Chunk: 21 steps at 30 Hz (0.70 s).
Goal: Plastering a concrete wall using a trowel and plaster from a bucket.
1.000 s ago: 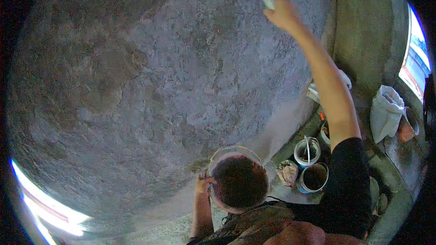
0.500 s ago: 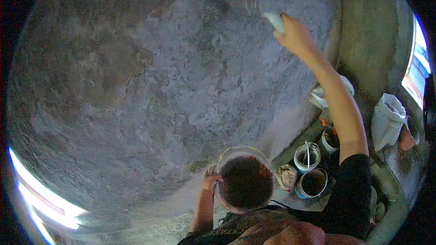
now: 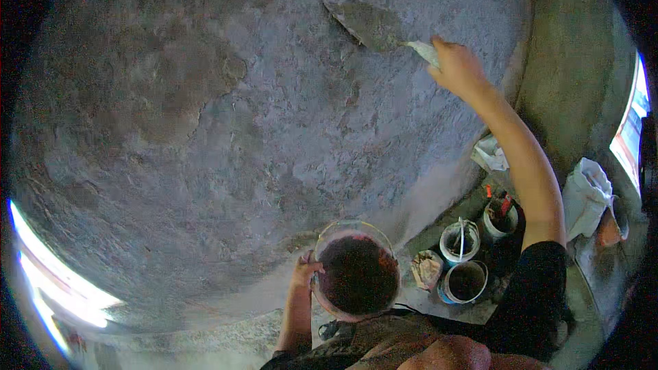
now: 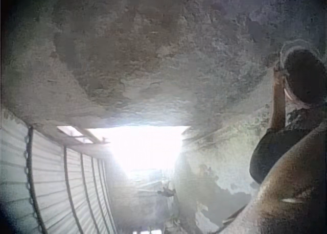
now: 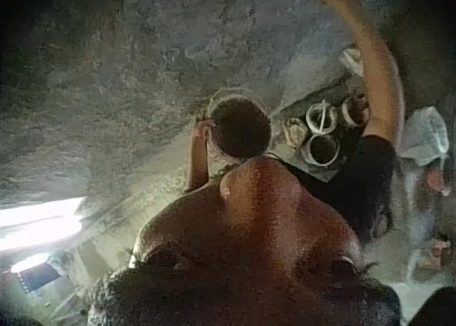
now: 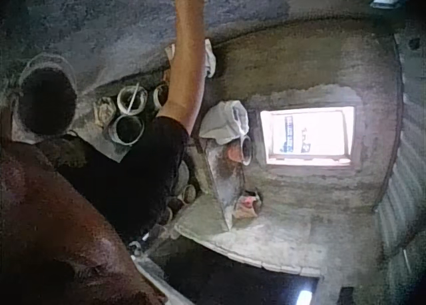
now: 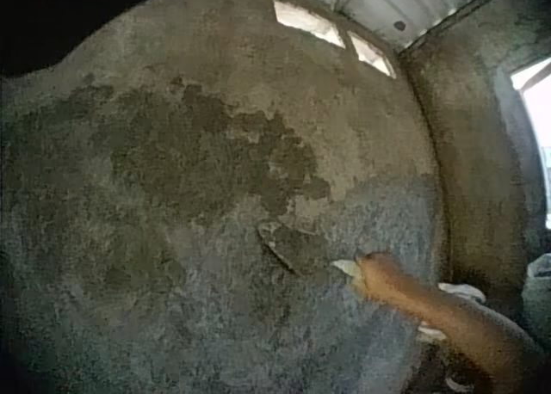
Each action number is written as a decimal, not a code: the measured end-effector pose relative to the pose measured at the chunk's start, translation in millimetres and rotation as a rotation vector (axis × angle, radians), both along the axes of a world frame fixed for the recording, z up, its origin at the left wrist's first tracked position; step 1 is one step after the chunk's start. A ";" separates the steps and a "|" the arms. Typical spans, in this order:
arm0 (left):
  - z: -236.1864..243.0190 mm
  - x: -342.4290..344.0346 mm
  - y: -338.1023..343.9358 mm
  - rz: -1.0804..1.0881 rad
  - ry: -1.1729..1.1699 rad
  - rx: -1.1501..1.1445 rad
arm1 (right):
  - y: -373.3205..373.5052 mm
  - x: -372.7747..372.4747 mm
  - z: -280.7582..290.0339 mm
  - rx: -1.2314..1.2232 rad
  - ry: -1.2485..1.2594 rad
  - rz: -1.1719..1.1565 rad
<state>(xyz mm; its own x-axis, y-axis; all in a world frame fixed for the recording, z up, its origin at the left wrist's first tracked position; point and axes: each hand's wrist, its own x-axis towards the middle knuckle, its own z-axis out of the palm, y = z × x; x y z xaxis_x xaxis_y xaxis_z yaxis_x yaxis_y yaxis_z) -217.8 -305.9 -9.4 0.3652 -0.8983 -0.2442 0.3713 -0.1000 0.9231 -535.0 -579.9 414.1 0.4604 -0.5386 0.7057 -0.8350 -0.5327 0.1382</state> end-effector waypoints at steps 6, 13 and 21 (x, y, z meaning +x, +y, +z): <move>27.5 -22.8 -1.6 -0.065 0.086 -0.058 | -16.6 -13.1 28.4 -0.112 -0.209 0.029; -6.7 -12.5 4.5 -0.043 0.162 -0.123 | -16.2 42.1 20.1 -0.101 -0.321 0.071; 10.4 -5.7 10.2 -0.007 0.041 -0.034 | 52.6 4.0 -59.8 0.207 0.025 0.081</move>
